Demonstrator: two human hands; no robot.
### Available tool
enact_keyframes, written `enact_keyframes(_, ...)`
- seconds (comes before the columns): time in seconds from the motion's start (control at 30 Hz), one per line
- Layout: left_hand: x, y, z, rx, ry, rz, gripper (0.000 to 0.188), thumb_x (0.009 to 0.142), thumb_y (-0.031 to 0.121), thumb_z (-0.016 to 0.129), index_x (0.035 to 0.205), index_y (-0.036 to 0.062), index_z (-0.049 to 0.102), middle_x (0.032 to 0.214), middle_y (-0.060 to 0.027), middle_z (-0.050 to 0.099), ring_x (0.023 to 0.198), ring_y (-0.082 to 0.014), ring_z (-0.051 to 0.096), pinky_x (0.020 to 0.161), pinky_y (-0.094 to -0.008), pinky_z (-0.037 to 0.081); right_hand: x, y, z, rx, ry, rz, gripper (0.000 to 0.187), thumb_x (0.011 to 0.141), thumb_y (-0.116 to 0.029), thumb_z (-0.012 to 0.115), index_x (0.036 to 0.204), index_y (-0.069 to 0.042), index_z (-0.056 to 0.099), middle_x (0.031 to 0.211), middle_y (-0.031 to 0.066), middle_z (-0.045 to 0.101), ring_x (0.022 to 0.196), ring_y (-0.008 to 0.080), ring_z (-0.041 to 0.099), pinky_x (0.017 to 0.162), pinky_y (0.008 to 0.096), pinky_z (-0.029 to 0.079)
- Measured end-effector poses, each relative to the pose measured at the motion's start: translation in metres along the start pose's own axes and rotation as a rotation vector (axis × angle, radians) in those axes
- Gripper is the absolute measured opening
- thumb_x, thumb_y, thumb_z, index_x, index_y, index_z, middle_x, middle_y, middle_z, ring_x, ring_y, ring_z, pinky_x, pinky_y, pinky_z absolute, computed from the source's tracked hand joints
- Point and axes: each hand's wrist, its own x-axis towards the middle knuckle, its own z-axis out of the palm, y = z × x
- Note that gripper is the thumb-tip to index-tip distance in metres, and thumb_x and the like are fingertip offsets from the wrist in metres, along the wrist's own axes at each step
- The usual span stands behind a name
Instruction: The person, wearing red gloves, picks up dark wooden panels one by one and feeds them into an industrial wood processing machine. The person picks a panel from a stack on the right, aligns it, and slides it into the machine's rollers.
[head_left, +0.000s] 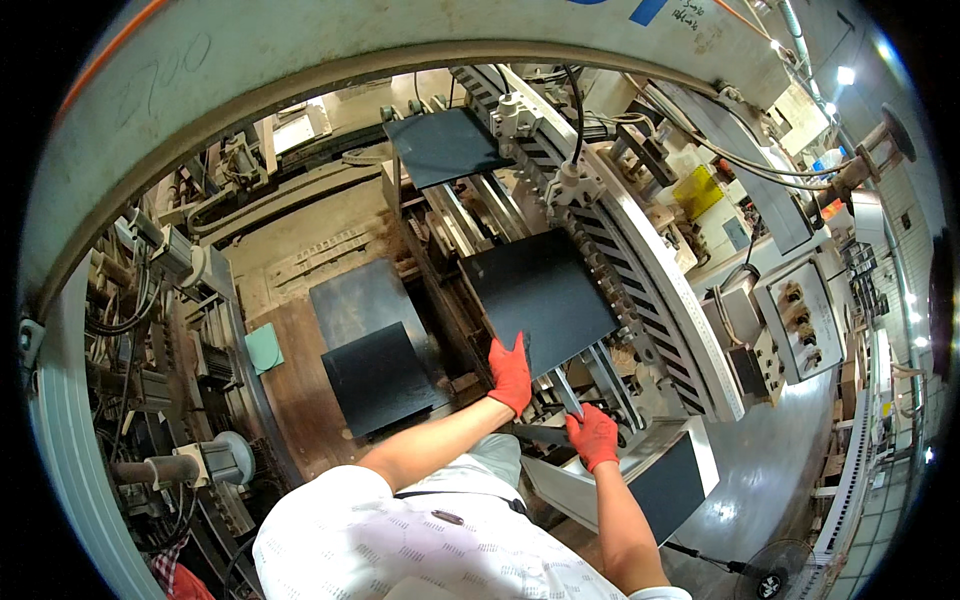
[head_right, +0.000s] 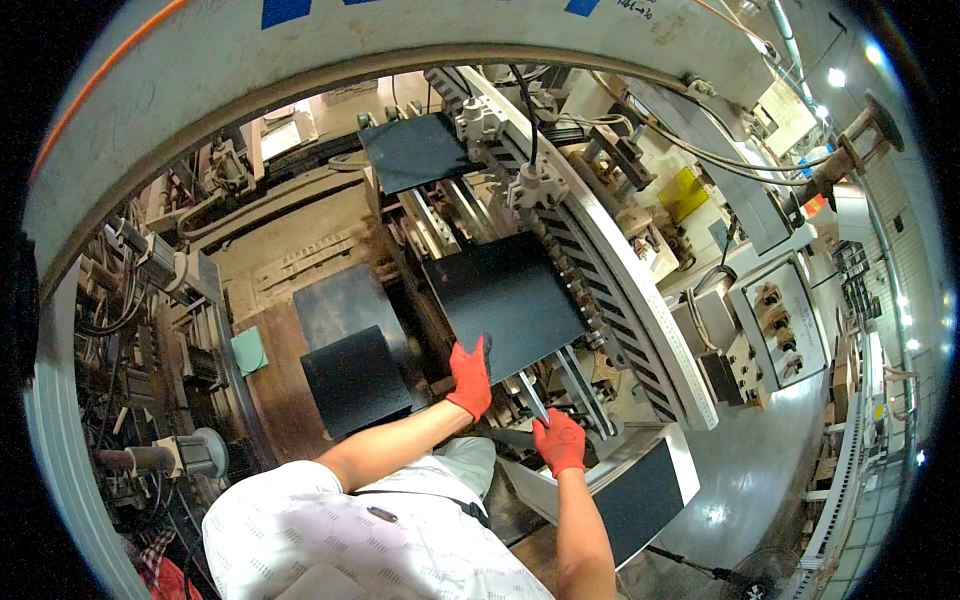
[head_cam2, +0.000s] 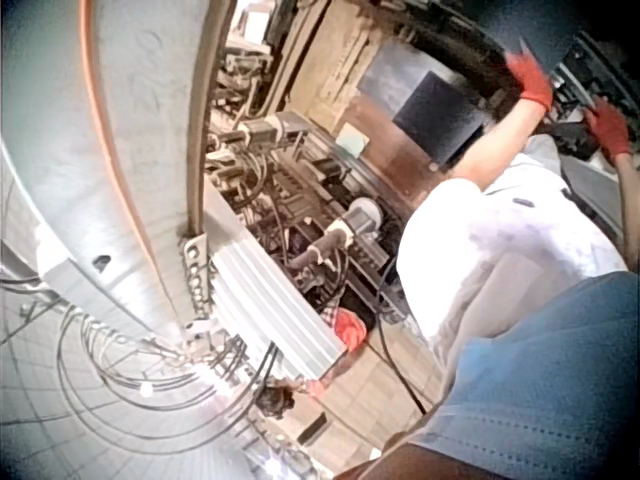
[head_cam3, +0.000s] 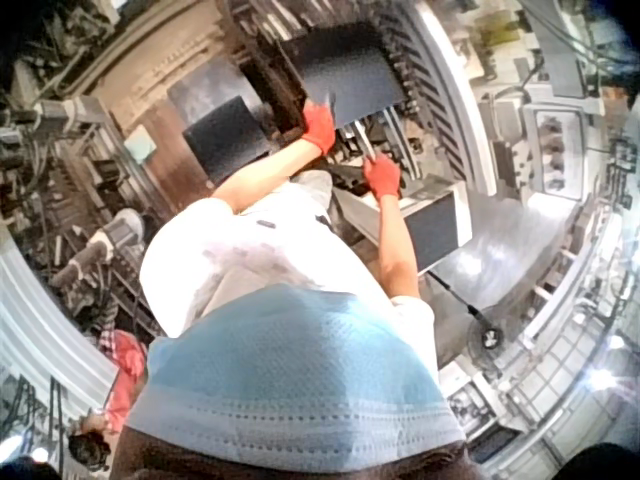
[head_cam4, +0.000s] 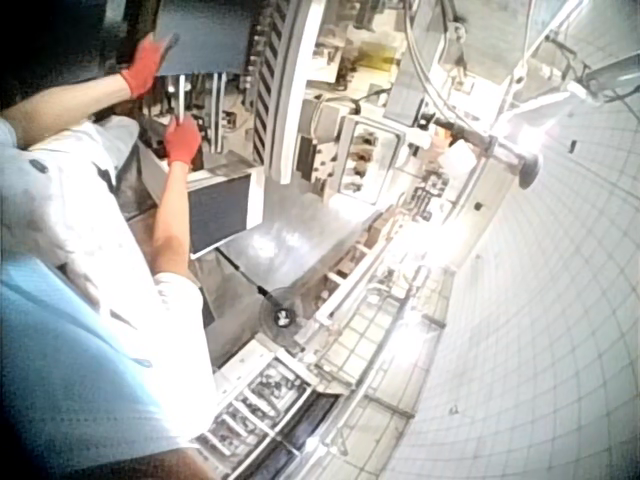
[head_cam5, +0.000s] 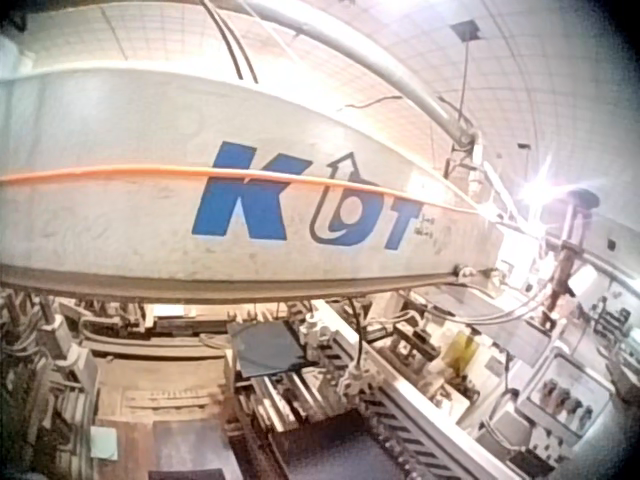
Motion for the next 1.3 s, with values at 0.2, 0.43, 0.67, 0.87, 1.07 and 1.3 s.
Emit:
enact_keyframes(0.2, 0.002, -0.013, -0.009, -0.071, -0.012, 0.036, 0.027, 0.099, 0.017, 0.062, 0.117, -0.0016, 0.056, 0.115, -0.01, 0.065, 0.1, -0.0183, 0.058, 0.093, -0.0332, 0.045, 0.003, 0.001, -0.003, 0.044, -0.011, 0.016, 0.025, 0.087, -0.033, 0.067, 0.09, -0.009, 0.061, 0.087, 0.0129, 0.067, 0.085, 0.0353, 0.065, 0.075, 0.0458, 0.051)
enact_keyframes(0.43, 0.006, -0.018, 0.015, 0.11, 0.087, -0.024, 0.033, 0.1, 0.02, 0.058, 0.123, -0.0025, 0.05, 0.122, -0.0153, 0.062, 0.107, -0.0251, 0.057, 0.097, -0.0369, 0.043, 0.0, -0.004, -0.009, 0.058, -0.018, 0.027, 0.025, 0.088, -0.033, 0.066, 0.092, -0.009, 0.063, 0.09, 0.0136, 0.068, 0.088, 0.0365, 0.065, 0.076, 0.0465, 0.05)
enact_keyframes(0.67, 0.011, -0.02, 0.019, 0.054, 0.086, 0.01, 0.037, 0.102, 0.018, 0.056, 0.134, 0.0027, 0.046, 0.13, -0.009, 0.057, 0.114, -0.0216, 0.054, 0.101, -0.0356, 0.041, 0.0, -0.003, -0.006, 0.041, -0.011, 0.043, 0.024, 0.088, -0.034, 0.066, 0.094, -0.011, 0.063, 0.088, 0.0134, 0.067, 0.085, 0.0358, 0.065, 0.075, 0.0464, 0.051)
enact_keyframes(0.87, 0.013, -0.004, 0.008, -0.282, -0.068, -0.276, 0.057, 0.097, 0.029, 0.063, 0.143, 0.0057, 0.039, 0.138, -0.0086, 0.053, 0.12, -0.0263, 0.053, 0.102, -0.0409, 0.043, 0.001, 0.002, 0.001, 0.025, 0.001, 0.057, 0.025, 0.088, -0.034, 0.067, 0.091, -0.01, 0.062, 0.088, 0.0134, 0.068, 0.086, 0.0353, 0.065, 0.075, 0.0454, 0.05)
enact_keyframes(1.07, 0.06, -0.017, -0.015, -0.605, -0.46, -0.642, 0.071, 0.088, 0.054, 0.065, 0.138, 0.0068, 0.05, 0.139, -0.0133, 0.056, 0.121, -0.0376, 0.055, 0.103, -0.0538, 0.044, 0.0, 0.003, -0.002, -0.001, -0.01, 0.036, 0.03, 0.09, -0.039, 0.065, 0.093, -0.009, 0.06, 0.089, 0.0129, 0.068, 0.087, 0.0348, 0.066, 0.075, 0.0462, 0.051)
enact_keyframes(1.3, 0.075, -0.031, -0.001, -0.732, -0.54, -0.577, 0.067, 0.087, 0.062, 0.062, 0.128, 0.0089, 0.062, 0.128, -0.0112, 0.063, 0.115, -0.0331, 0.059, 0.101, -0.0475, 0.046, 0.003, 0.004, 0.001, 0.004, 0.055, -0.001, 0.029, 0.087, -0.037, 0.068, 0.09, -0.009, 0.062, 0.089, 0.014, 0.068, 0.087, 0.0364, 0.065, 0.074, 0.0471, 0.05)
